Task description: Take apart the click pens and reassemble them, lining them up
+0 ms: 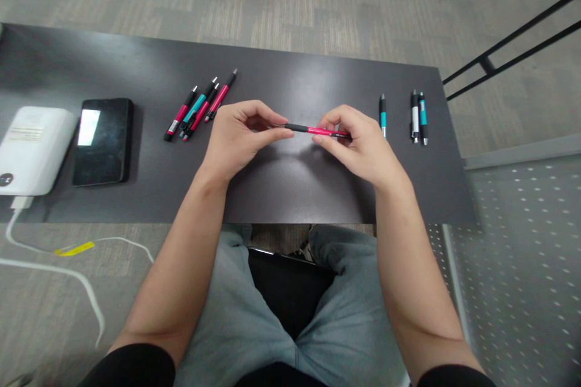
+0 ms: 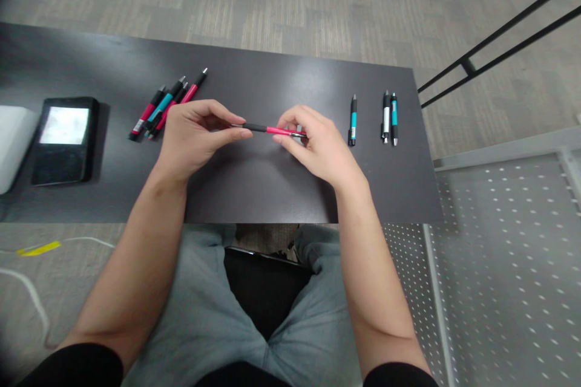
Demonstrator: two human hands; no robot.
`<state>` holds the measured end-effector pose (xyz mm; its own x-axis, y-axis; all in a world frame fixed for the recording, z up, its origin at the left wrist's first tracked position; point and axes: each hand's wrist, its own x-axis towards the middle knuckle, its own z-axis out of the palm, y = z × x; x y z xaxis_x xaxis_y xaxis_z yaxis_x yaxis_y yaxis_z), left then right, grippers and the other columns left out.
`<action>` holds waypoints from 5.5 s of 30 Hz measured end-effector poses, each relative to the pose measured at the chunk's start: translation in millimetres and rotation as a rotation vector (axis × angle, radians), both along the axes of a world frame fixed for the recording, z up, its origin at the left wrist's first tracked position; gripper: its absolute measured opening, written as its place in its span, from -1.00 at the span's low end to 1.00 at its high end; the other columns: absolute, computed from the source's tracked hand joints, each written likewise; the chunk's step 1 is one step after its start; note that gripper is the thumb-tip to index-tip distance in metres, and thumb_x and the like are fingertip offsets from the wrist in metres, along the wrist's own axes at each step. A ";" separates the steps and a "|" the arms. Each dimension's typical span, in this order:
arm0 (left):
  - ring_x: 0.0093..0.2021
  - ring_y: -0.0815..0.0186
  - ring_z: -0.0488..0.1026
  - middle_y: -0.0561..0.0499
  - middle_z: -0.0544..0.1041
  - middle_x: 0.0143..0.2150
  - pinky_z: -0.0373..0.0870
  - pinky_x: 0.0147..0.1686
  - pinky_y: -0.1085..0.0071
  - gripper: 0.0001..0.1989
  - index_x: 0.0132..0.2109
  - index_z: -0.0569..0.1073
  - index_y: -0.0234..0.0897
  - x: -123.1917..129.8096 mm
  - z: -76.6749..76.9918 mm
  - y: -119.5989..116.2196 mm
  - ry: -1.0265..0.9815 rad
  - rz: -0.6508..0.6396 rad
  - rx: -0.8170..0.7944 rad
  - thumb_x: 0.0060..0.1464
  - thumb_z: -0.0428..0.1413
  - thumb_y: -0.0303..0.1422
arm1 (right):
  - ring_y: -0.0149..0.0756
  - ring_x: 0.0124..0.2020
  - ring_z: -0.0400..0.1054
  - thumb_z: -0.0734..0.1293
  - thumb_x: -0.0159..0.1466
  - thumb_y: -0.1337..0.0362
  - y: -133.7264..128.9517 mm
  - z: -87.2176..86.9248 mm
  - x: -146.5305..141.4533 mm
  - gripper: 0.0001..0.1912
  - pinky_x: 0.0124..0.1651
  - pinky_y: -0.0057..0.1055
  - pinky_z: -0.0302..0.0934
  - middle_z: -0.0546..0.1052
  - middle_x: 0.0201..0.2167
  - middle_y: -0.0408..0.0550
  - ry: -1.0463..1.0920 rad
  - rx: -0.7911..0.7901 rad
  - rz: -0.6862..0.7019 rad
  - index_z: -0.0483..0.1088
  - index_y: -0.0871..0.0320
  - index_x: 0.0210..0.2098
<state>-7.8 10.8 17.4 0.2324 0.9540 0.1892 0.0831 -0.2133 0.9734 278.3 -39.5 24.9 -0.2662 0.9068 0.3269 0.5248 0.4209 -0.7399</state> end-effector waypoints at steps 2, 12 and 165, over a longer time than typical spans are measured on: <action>-0.20 0.10 0.76 -0.09 0.86 -0.21 0.77 -0.11 0.18 -0.45 -0.28 0.84 -0.16 -0.3 -0.5 0.5 -0.014 -0.002 0.007 -0.11 0.86 0.08 | -0.01 -0.13 0.53 0.45 0.72 -0.41 0.2 -0.1 0.1 -0.41 0.12 -0.03 0.51 0.70 -0.13 0.03 -0.005 0.006 0.012 0.74 -0.06 -0.07; -0.17 0.07 0.77 -0.10 0.84 -0.20 0.83 -0.06 0.13 -0.43 -0.27 0.81 -0.16 -0.5 -2.2 1.3 -0.027 -0.006 0.018 -0.09 0.84 0.11 | -0.09 -0.14 0.56 0.39 0.80 -0.31 1.7 0.9 -0.9 -0.38 0.06 -0.10 0.42 0.71 -0.17 0.02 -0.028 0.004 0.039 0.74 0.01 -0.11; -0.16 -0.15 0.80 -0.07 0.86 -0.14 0.72 -0.09 0.02 -0.65 -0.01 0.75 0.00 14.7 -20.9 1.1 0.515 -0.252 0.265 0.56 0.30 0.12 | 0.11 0.18 0.70 0.61 0.65 -0.06 -13.0 4.6 72.7 -0.67 0.20 -0.06 0.45 0.77 0.17 0.13 -0.477 -0.334 -0.905 0.70 0.04 -0.10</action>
